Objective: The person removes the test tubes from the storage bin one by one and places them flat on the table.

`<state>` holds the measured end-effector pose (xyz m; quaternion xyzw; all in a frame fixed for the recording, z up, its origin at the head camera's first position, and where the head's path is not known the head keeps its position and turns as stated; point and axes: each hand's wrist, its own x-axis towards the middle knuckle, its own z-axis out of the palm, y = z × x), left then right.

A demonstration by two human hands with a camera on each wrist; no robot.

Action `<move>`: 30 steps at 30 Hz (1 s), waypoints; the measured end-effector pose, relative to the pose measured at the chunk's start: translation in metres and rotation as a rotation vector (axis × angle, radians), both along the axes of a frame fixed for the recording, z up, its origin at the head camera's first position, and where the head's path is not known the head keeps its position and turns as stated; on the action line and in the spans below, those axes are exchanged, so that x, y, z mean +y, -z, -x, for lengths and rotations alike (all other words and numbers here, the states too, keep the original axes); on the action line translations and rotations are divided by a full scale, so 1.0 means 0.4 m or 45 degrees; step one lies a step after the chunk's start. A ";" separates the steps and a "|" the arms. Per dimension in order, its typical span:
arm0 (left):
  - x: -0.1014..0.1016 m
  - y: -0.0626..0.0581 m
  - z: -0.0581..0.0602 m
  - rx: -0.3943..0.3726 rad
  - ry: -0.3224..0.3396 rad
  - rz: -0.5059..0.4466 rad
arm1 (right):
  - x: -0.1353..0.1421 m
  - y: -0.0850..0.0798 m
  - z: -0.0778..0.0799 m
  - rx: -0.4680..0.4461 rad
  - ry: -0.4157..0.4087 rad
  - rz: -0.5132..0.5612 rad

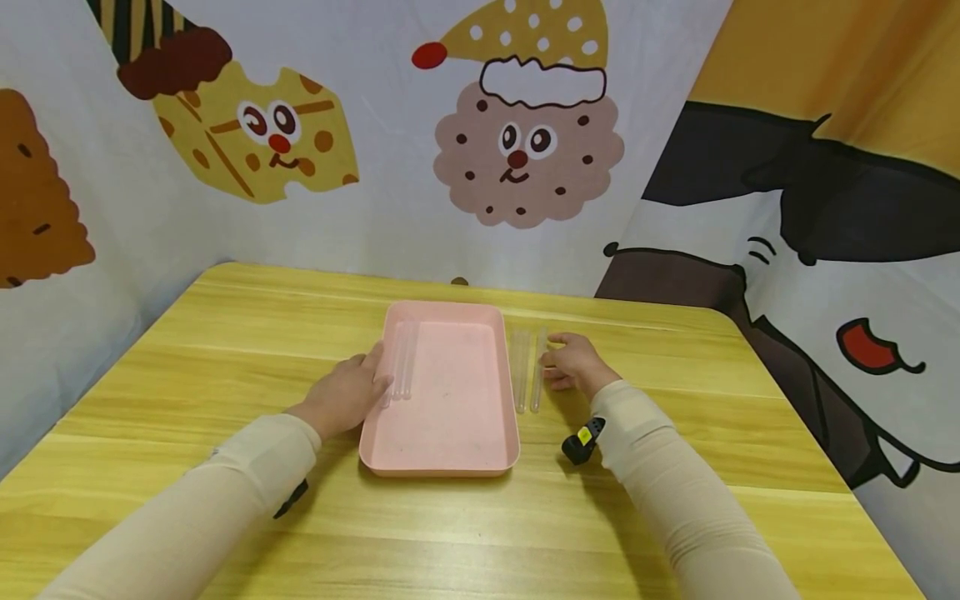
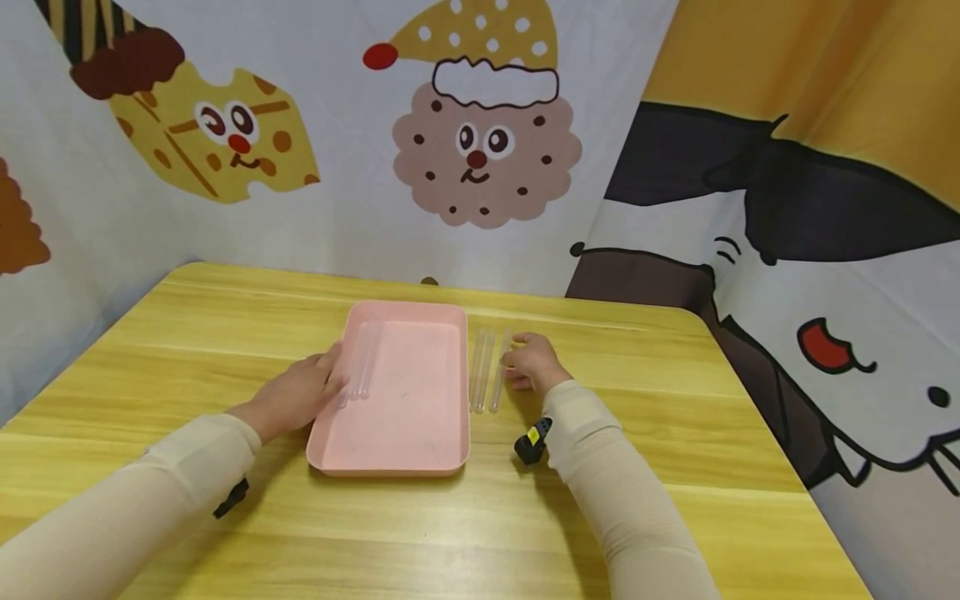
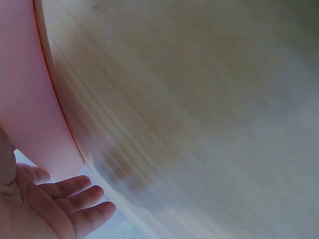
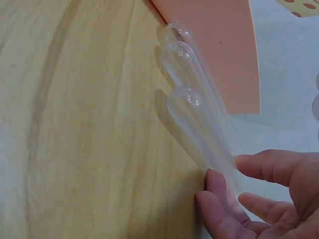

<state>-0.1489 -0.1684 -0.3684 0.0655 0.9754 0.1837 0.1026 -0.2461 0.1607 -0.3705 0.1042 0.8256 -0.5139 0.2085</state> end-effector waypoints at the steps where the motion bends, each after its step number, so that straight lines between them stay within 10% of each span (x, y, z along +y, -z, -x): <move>1: 0.000 -0.001 0.000 0.000 0.001 0.001 | -0.001 -0.001 0.000 0.000 -0.004 -0.004; 30: 0.000 0.001 -0.002 0.020 0.009 -0.006 | -0.005 0.002 0.006 0.003 0.000 -0.051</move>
